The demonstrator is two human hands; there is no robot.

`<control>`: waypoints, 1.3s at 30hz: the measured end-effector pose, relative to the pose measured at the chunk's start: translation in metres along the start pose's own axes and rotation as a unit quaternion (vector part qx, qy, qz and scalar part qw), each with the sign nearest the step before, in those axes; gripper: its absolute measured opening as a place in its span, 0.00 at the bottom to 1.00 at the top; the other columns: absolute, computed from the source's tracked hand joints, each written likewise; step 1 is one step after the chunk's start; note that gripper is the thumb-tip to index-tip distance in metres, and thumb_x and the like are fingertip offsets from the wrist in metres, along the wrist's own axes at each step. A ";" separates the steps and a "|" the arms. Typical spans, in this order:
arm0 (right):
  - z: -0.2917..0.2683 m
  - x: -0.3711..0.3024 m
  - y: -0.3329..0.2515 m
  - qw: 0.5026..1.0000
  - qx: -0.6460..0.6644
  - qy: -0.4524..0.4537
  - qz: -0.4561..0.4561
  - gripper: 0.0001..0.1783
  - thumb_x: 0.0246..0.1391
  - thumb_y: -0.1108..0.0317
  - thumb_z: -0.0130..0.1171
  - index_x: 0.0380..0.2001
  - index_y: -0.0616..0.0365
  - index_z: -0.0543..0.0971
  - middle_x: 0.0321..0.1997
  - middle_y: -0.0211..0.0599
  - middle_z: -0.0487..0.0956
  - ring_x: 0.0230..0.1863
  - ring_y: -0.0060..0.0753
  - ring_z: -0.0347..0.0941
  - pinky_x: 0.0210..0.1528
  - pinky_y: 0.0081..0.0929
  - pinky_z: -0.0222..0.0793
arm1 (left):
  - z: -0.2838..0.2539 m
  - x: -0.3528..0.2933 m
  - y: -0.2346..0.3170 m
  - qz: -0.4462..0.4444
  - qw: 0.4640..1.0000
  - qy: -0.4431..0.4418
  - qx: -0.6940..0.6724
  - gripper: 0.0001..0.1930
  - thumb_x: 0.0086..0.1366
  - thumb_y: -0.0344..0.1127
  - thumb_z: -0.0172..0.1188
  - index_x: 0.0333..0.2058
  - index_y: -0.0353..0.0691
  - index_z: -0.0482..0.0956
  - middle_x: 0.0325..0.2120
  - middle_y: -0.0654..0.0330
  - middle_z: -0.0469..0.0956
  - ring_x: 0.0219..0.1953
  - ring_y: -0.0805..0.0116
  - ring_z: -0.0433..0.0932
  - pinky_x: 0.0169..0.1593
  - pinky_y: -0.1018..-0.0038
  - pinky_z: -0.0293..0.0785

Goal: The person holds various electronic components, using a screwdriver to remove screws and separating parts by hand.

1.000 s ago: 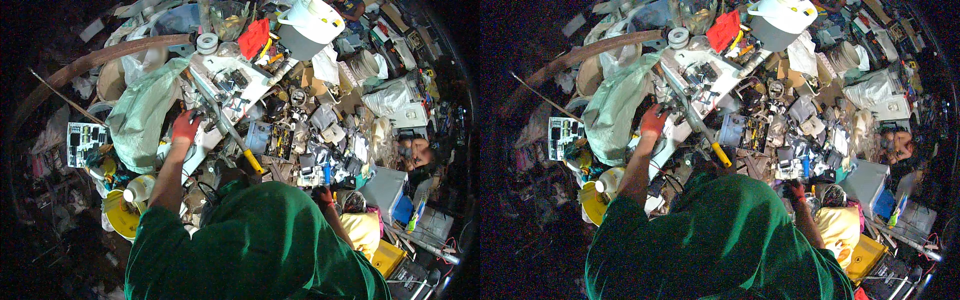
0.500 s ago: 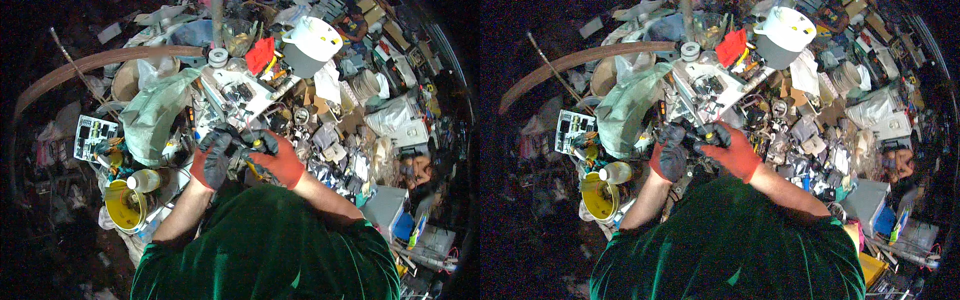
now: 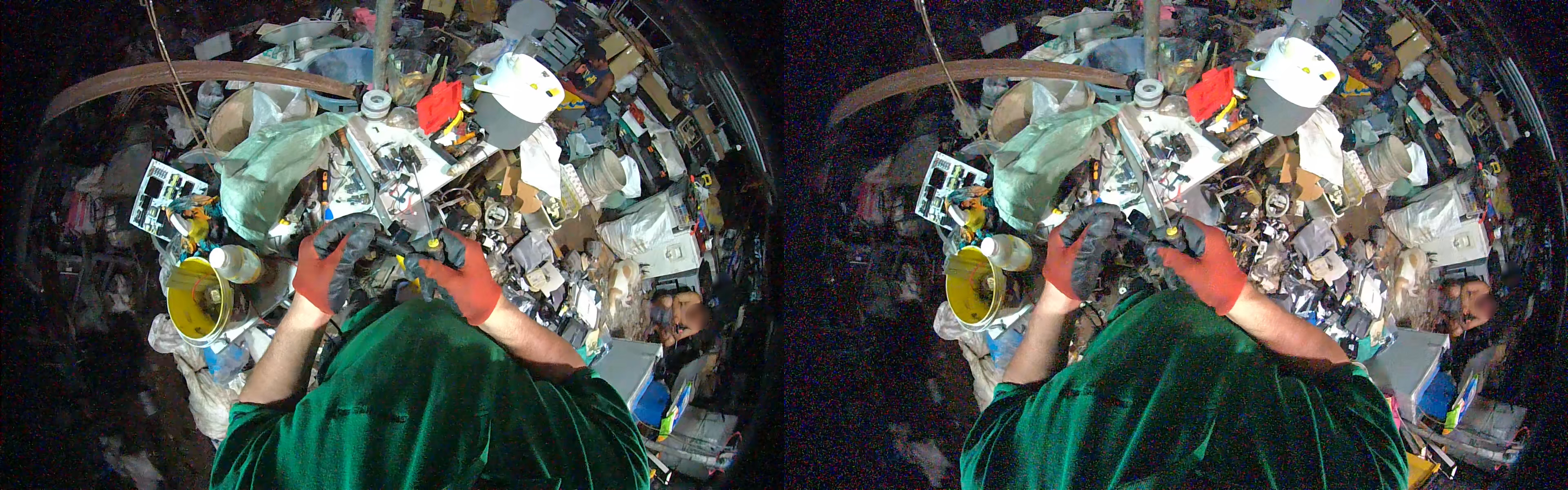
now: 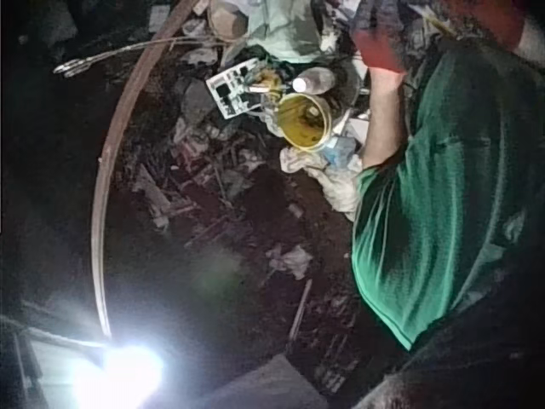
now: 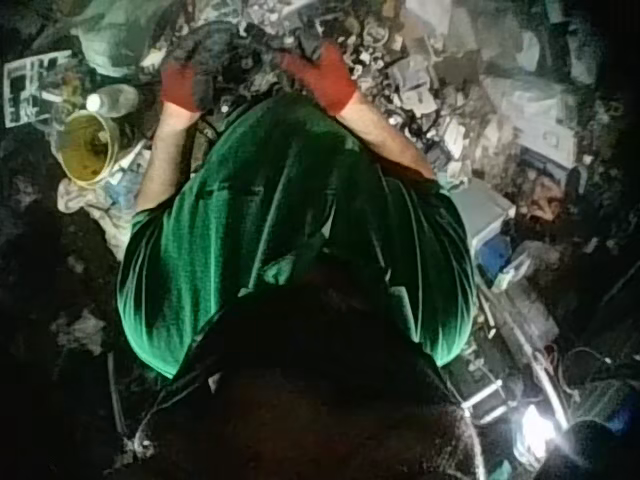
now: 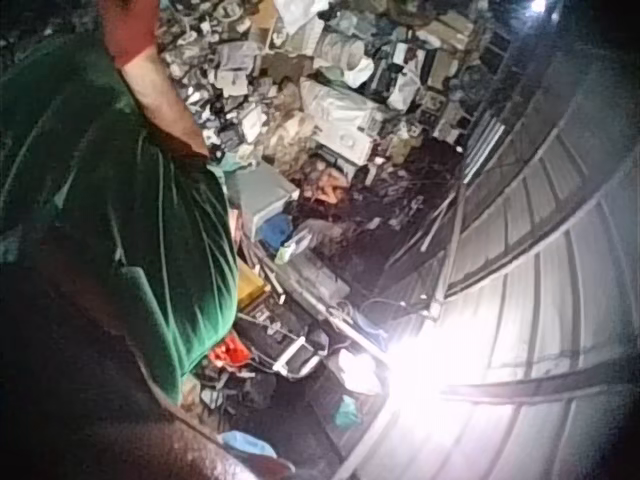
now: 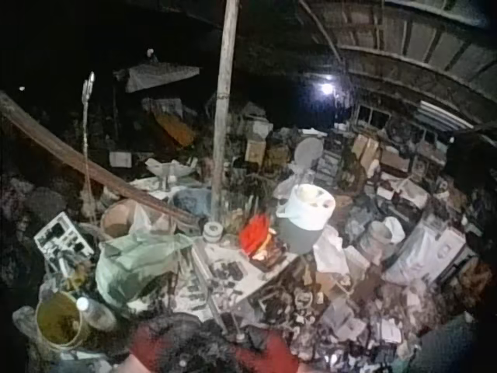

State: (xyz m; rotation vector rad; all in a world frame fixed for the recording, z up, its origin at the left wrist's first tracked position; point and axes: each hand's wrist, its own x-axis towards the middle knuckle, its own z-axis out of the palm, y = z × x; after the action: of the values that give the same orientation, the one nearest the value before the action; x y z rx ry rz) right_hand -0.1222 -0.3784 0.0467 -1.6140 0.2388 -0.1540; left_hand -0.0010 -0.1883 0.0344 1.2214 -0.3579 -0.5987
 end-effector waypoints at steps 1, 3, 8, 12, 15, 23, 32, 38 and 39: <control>-0.002 -0.005 -0.002 1.000 0.009 -0.014 -0.010 0.17 0.53 0.74 0.62 0.46 0.62 0.75 0.37 0.27 0.79 0.37 0.16 0.70 0.41 0.20 0.69 | 0.004 -0.005 0.000 -0.026 0.999 -0.002 -0.041 0.14 0.65 0.35 0.60 0.47 0.36 0.77 0.41 0.61 0.80 0.42 0.71 0.78 0.47 0.73 0.74; -0.007 -0.023 -0.004 0.999 0.032 -0.004 0.029 0.14 0.52 0.74 0.61 0.43 0.60 0.76 0.31 0.25 0.77 0.33 0.16 0.68 0.38 0.21 0.68 | 0.020 -0.018 -0.001 -0.043 0.994 -0.007 -0.101 0.13 0.65 0.34 0.59 0.47 0.36 0.77 0.41 0.61 0.80 0.42 0.72 0.78 0.46 0.74 0.74; -0.030 -0.068 0.017 0.981 0.178 0.004 0.075 0.11 0.53 0.74 0.60 0.42 0.59 0.75 0.32 0.25 0.77 0.32 0.16 0.69 0.35 0.21 0.67 | 0.061 -0.047 -0.019 -0.080 0.993 0.019 -0.085 0.13 0.65 0.35 0.60 0.46 0.37 0.77 0.40 0.62 0.80 0.41 0.73 0.77 0.43 0.76 0.74; -0.042 -0.097 0.024 0.960 0.265 -0.028 0.080 0.10 0.56 0.72 0.59 0.42 0.59 0.75 0.31 0.26 0.77 0.32 0.18 0.70 0.35 0.22 0.67 | 0.083 -0.064 -0.033 -0.099 0.988 0.046 -0.109 0.13 0.66 0.36 0.58 0.47 0.39 0.76 0.40 0.62 0.79 0.40 0.73 0.77 0.43 0.75 0.75; -0.044 -0.119 0.034 0.989 0.116 0.003 -0.090 0.10 0.57 0.71 0.59 0.43 0.59 0.75 0.32 0.26 0.78 0.34 0.18 0.71 0.37 0.20 0.67 | 0.099 -0.078 -0.038 -0.088 0.989 0.022 -0.116 0.16 0.66 0.35 0.57 0.51 0.41 0.73 0.41 0.61 0.78 0.40 0.71 0.77 0.44 0.74 0.76; -0.045 -0.127 0.047 0.989 0.056 0.074 -0.115 0.16 0.57 0.72 0.59 0.49 0.60 0.74 0.36 0.25 0.78 0.37 0.16 0.70 0.41 0.18 0.68 | 0.114 -0.094 -0.076 0.036 0.995 0.008 0.098 0.14 0.68 0.35 0.56 0.49 0.36 0.75 0.40 0.63 0.76 0.41 0.76 0.73 0.49 0.78 0.69; -0.056 -0.092 0.012 0.997 0.056 -0.052 -0.023 0.17 0.55 0.71 0.61 0.49 0.59 0.75 0.39 0.26 0.78 0.39 0.15 0.68 0.43 0.21 0.67 | 0.068 -0.086 -0.062 0.032 0.966 -0.010 0.255 0.15 0.64 0.33 0.60 0.48 0.35 0.77 0.44 0.51 0.76 0.49 0.68 0.74 0.53 0.73 0.70; -0.041 -0.076 0.032 0.997 0.018 -0.058 -0.057 0.25 0.53 0.69 0.62 0.54 0.62 0.69 0.41 0.35 0.78 0.42 0.25 0.70 0.47 0.27 0.68 | 0.074 -0.087 -0.033 0.029 0.919 0.004 0.393 0.19 0.67 0.36 0.54 0.53 0.33 0.72 0.48 0.43 0.74 0.52 0.54 0.73 0.56 0.66 0.67; -0.037 -0.074 0.032 0.995 -0.022 -0.065 -0.070 0.26 0.52 0.69 0.62 0.54 0.63 0.68 0.41 0.37 0.78 0.42 0.27 0.71 0.47 0.28 0.68 | 0.070 -0.090 -0.038 0.047 0.898 0.022 0.438 0.20 0.68 0.37 0.53 0.54 0.32 0.70 0.48 0.42 0.74 0.53 0.52 0.73 0.57 0.65 0.66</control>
State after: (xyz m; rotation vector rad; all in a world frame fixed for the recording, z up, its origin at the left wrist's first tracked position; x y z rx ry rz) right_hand -0.2053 -0.3975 0.0204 -1.6777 0.0291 -0.1523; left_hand -0.1203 -0.1953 0.0260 2.0636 -0.6842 -0.3133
